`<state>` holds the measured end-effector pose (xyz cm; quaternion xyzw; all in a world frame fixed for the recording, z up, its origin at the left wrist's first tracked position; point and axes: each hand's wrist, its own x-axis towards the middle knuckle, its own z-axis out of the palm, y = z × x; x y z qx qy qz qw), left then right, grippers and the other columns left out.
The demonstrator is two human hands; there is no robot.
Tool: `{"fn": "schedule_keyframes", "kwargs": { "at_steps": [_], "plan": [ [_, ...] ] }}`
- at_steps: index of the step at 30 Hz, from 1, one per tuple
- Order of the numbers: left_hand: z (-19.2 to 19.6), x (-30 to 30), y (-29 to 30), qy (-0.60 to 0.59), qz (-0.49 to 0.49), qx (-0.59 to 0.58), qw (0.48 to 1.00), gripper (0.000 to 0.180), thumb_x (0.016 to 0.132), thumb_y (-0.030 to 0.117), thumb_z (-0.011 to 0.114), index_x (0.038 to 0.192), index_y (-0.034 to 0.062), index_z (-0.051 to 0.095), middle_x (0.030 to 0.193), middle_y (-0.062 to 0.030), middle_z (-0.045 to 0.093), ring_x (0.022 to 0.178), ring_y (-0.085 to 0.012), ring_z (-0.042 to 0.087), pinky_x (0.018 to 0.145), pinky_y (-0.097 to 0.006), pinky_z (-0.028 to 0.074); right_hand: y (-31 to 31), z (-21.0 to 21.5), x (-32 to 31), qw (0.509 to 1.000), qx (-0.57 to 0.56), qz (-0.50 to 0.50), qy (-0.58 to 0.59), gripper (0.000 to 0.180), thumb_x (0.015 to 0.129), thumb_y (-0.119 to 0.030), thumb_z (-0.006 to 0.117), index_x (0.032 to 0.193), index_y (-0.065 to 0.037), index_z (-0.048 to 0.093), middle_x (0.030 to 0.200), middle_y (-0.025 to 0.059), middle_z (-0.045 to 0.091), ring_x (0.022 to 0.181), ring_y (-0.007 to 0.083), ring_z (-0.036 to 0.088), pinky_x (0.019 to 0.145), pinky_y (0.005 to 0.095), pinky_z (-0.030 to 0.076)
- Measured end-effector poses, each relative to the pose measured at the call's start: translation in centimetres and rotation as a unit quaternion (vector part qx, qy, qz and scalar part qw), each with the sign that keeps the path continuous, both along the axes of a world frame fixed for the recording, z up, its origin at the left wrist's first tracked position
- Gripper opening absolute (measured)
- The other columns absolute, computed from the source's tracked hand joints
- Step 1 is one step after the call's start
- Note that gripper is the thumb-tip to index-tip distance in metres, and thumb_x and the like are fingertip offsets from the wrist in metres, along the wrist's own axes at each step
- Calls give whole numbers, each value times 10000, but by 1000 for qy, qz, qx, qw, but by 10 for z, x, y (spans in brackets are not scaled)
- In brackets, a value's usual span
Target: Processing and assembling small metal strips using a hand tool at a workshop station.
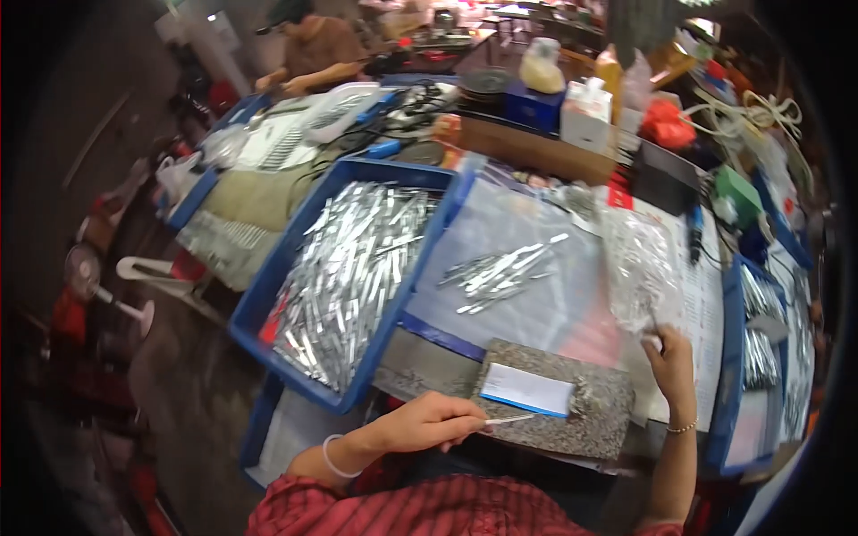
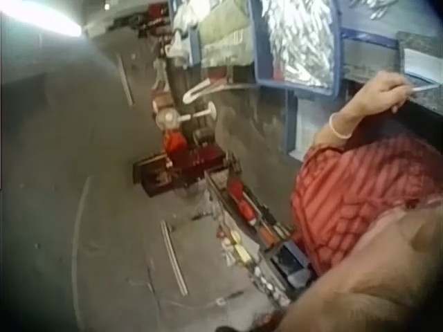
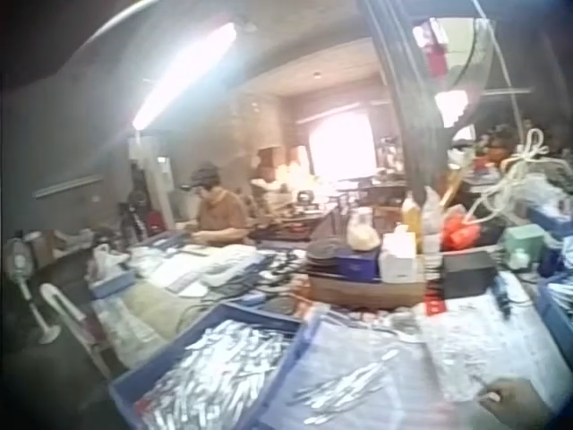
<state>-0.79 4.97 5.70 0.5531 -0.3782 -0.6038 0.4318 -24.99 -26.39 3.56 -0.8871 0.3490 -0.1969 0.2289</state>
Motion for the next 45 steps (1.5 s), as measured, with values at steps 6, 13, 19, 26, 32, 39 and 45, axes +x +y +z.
{"fn": "schedule_keyframes", "kwargs": {
  "at_steps": [6,13,19,26,32,39,45],
  "plan": [
    [-3,1,-3,3,5,-26,1000,285,993,237,513,1108,8,637,718,11,549,590,-44,500,539,-207,434,16,19,2,994,-82,-14,-69,101,845,7,601,943,21,624,931,159,634,765,345,621,680,363,484],
    [1,1,2,-50,32,4,998,224,980,156,531,1077,-2,658,687,12,569,584,-45,518,543,-196,425,-3,-6,34,988,-63,115,77,164,790,-79,615,940,-39,669,869,177,658,798,367,633,705,431,507],
    [-2,2,7,-24,56,26,998,222,976,128,536,1063,-27,668,667,11,562,584,-42,513,538,-182,420,-7,-20,36,986,-89,101,101,129,840,-142,580,909,-65,657,790,148,644,718,342,637,639,436,506],
    [-8,3,1,-25,41,19,999,224,973,130,537,1058,-34,664,688,7,583,599,-38,528,545,-184,437,-5,-1,9,995,-90,46,5,120,846,-73,623,958,-43,656,844,134,643,726,331,631,620,396,500],
    [-4,8,-8,-92,44,12,995,229,964,141,538,1069,-19,664,687,4,596,587,-40,539,536,-197,454,51,54,-4,945,160,-22,-284,171,962,-37,497,958,30,654,756,56,659,496,46,467,458,200,360],
    [-12,25,-13,-175,47,28,983,234,960,183,539,1038,10,676,650,-11,573,568,-57,508,520,-237,418,100,51,-11,963,75,144,-215,616,1015,-443,253,948,20,654,969,193,686,646,246,634,546,301,497],
    [-22,32,-9,-234,45,15,971,244,940,210,556,977,2,678,602,-59,541,570,-80,488,532,-283,402,135,40,8,921,297,171,-185,463,1002,-366,382,1083,-5,661,958,141,691,601,164,640,544,255,503]
  ]
}}
